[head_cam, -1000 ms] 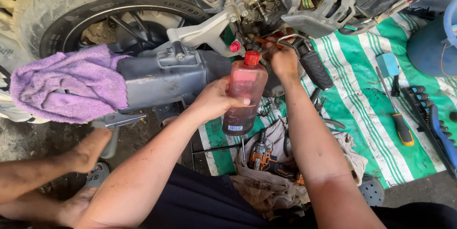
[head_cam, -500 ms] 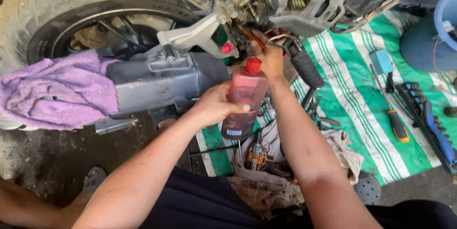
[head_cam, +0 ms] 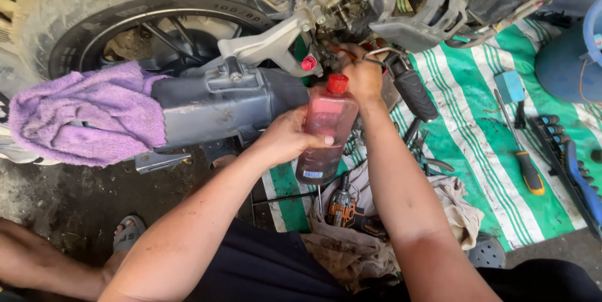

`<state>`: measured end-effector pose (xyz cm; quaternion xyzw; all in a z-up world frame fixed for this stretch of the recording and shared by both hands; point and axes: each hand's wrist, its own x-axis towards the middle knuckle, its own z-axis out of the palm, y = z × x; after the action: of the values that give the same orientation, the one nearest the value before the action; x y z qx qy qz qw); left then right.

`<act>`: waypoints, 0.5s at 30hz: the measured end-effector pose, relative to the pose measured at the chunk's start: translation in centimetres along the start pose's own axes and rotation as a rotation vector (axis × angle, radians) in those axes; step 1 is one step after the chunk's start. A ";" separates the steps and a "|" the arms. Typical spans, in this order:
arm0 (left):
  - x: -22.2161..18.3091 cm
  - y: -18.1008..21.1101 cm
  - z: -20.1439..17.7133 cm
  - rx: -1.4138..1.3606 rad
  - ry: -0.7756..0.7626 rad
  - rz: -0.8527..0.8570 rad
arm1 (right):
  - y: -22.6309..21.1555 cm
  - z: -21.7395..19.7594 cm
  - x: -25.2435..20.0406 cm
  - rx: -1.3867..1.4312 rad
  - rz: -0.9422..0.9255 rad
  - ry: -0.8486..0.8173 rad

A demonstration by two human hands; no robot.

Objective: The person is performing maintenance on a motorcycle by pouring oil into the engine and using tools to adjust components.

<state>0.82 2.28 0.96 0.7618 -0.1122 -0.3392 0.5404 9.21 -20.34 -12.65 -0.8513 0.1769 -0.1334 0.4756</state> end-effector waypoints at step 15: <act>-0.2 0.2 0.9 0.031 0.010 -0.009 | 0.9 0.4 0.4 0.224 -0.080 -0.058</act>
<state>0.15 1.66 1.08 0.7722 -0.1115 -0.3359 0.5277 9.58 -20.62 -13.64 -0.8026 0.1128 -0.1466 0.5671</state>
